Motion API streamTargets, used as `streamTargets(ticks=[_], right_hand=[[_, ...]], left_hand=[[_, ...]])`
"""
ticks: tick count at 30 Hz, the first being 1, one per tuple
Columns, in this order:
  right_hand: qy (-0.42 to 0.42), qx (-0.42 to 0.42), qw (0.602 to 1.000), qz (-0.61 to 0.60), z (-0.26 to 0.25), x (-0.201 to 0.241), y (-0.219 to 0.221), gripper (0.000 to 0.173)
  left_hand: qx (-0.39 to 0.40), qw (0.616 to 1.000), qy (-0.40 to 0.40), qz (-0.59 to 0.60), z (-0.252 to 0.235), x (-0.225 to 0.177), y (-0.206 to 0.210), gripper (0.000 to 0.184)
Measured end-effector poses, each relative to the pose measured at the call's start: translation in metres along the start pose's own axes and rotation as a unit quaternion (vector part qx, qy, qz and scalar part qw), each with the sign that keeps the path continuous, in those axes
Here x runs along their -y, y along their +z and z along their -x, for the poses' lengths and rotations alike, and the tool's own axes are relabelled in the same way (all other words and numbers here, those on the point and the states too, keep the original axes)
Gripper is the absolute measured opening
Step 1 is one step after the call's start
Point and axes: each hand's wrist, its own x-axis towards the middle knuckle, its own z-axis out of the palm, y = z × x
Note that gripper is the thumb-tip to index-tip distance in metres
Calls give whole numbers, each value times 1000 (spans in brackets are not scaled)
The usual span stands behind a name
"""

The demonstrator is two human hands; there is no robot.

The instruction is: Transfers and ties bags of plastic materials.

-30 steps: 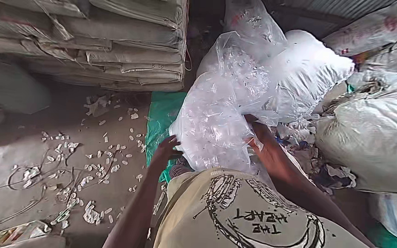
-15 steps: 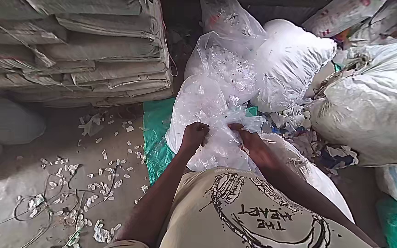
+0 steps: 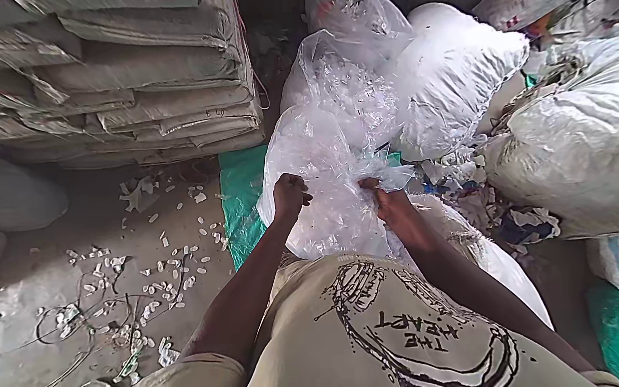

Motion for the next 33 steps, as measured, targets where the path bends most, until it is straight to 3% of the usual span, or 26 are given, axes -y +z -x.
streamTargets(ticks=[7,11,16,19,24,29,33], right_hand=[[-13,-8,999,35,19,12,-10,25],[-10,-54,998,20,20,24,-12,18],[-30,-71,997,-6,21,39,-24,17],[-77,-15,997,-13,29,48,-37,8],[-147,63,985,-56,39,64,-55,15],[-154,73,984,-56,42,76,-64,13],[-109,19,994,6,32,85,-63,13]], left_hand=[[-71,997,3,4,-10,2,-6,24],[-91,996,-9,9,-17,3,-14,28],[-73,997,-21,-19,-22,6,-19,37],[-65,997,-34,-41,-23,9,-19,32],[-27,993,-42,-107,-20,16,-19,32],[26,990,-29,-134,-21,18,-16,31],[65,989,-20,-132,-23,18,-16,30]])
